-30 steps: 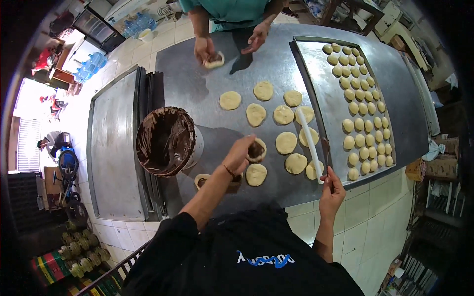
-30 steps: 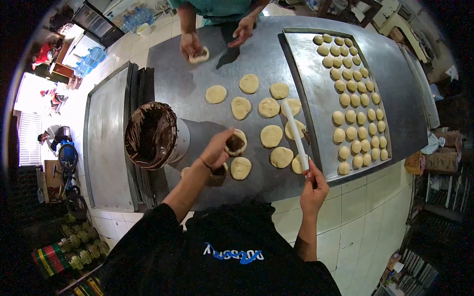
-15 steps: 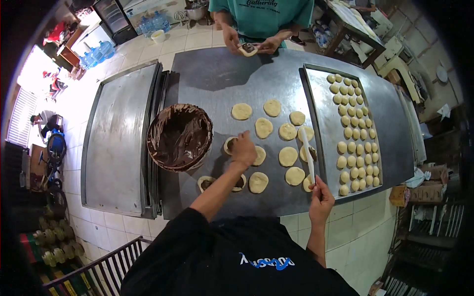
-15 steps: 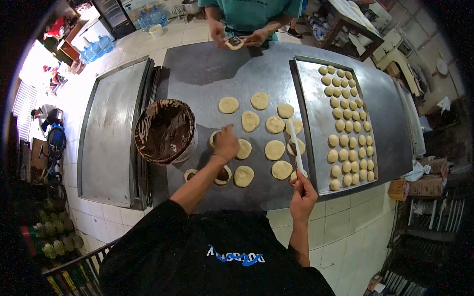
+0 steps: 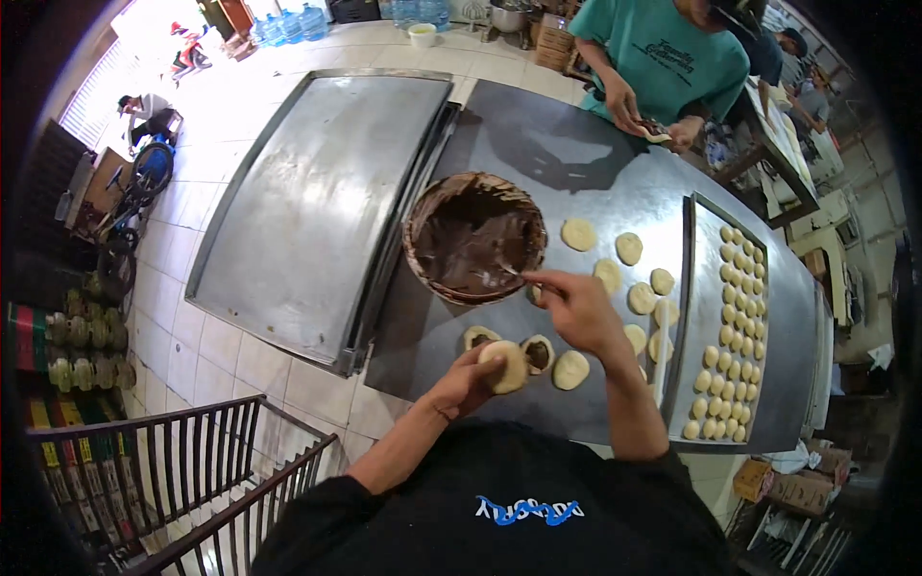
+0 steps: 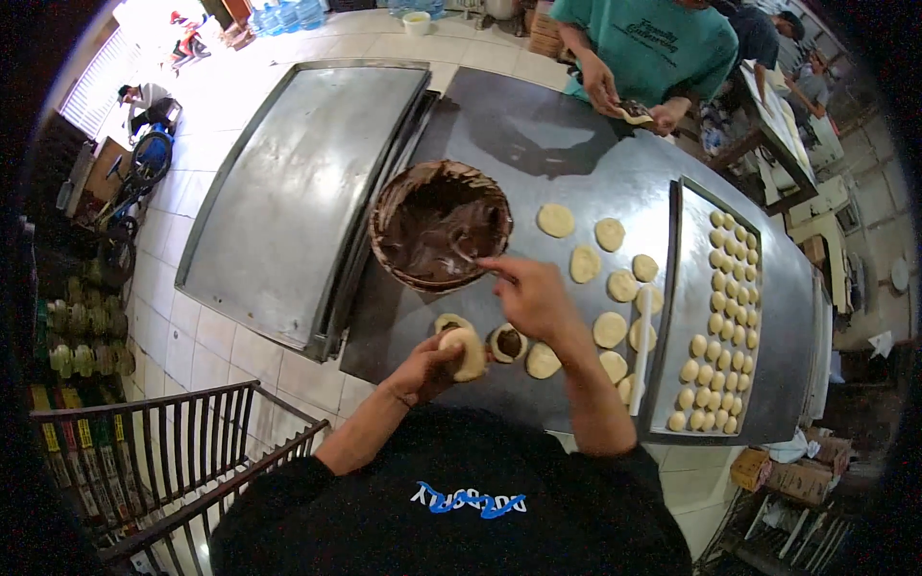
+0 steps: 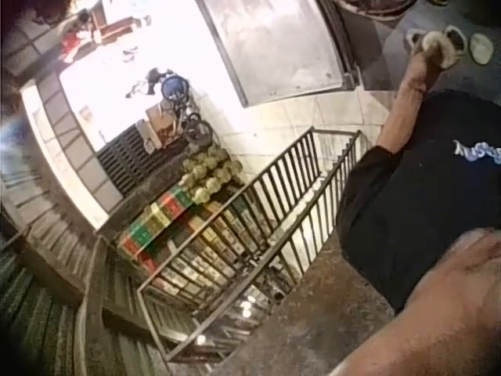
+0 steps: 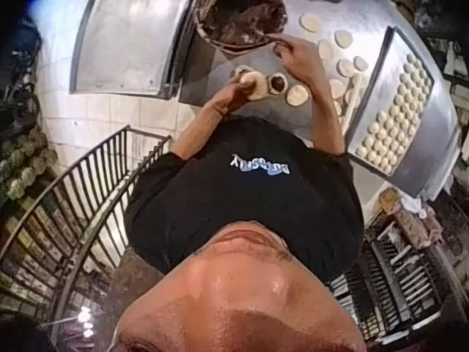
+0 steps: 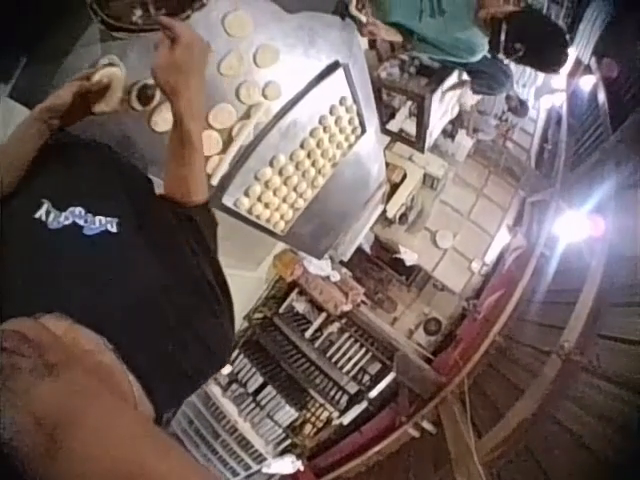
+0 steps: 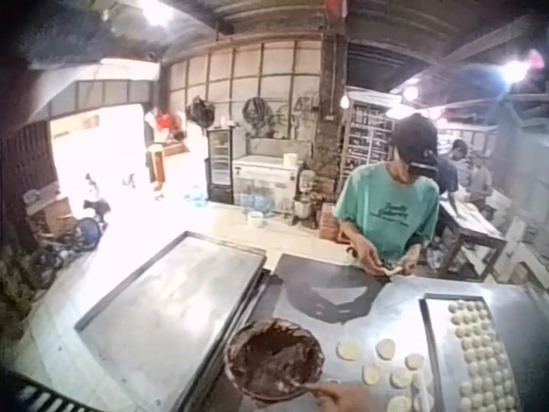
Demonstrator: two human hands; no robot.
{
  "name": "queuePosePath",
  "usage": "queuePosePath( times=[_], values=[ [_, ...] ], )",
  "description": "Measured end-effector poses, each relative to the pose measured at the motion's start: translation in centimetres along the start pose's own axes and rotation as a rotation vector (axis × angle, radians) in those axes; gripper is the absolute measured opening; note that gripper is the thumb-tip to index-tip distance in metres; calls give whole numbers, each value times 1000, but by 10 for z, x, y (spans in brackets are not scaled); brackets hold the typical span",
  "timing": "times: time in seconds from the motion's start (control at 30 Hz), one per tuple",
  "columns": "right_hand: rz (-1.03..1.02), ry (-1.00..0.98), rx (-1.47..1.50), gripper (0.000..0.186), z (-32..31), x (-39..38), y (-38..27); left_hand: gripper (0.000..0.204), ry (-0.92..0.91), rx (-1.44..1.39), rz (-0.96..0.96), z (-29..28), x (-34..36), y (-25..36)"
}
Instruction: Rolling out dough balls, filling them with chocolate paste, and folding them into buns on a large work table.
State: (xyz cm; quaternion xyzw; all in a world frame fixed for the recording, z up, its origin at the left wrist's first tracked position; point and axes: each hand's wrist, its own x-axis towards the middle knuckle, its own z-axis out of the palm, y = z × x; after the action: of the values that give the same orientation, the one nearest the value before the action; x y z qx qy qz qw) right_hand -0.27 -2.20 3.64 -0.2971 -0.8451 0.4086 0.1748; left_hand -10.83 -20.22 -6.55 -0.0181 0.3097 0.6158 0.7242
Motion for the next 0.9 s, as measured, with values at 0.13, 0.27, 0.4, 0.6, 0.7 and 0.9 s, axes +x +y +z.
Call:
queuePosePath(
  times=[0.13, 0.27, 0.4, 0.6, 0.7, 0.9],
  values=[
    [-176, 34, -339, 26, 65, 89, 0, 31, -57, -228, 103, -55, -47, 25],
    [-66, -281, -654, 17, 89, 97, -30, 32, 241, -73, 311, -92, -79, 40],
    [-45, -283, -502, 17, 102, 90, -33, 32, 330, 24, 361, -98, -83, 56],
    [195, -255, -173, 32, 83, 69, -57, 28, 314, -27, 386, -88, -60, 94],
    [341, -236, -27, 33, 76, 48, -51, 30, 311, 233, 492, -92, -46, 106],
    [386, -142, 463, 32, 53, 8, -58, 43, 292, 207, 673, -38, -33, 129]
  ],
)
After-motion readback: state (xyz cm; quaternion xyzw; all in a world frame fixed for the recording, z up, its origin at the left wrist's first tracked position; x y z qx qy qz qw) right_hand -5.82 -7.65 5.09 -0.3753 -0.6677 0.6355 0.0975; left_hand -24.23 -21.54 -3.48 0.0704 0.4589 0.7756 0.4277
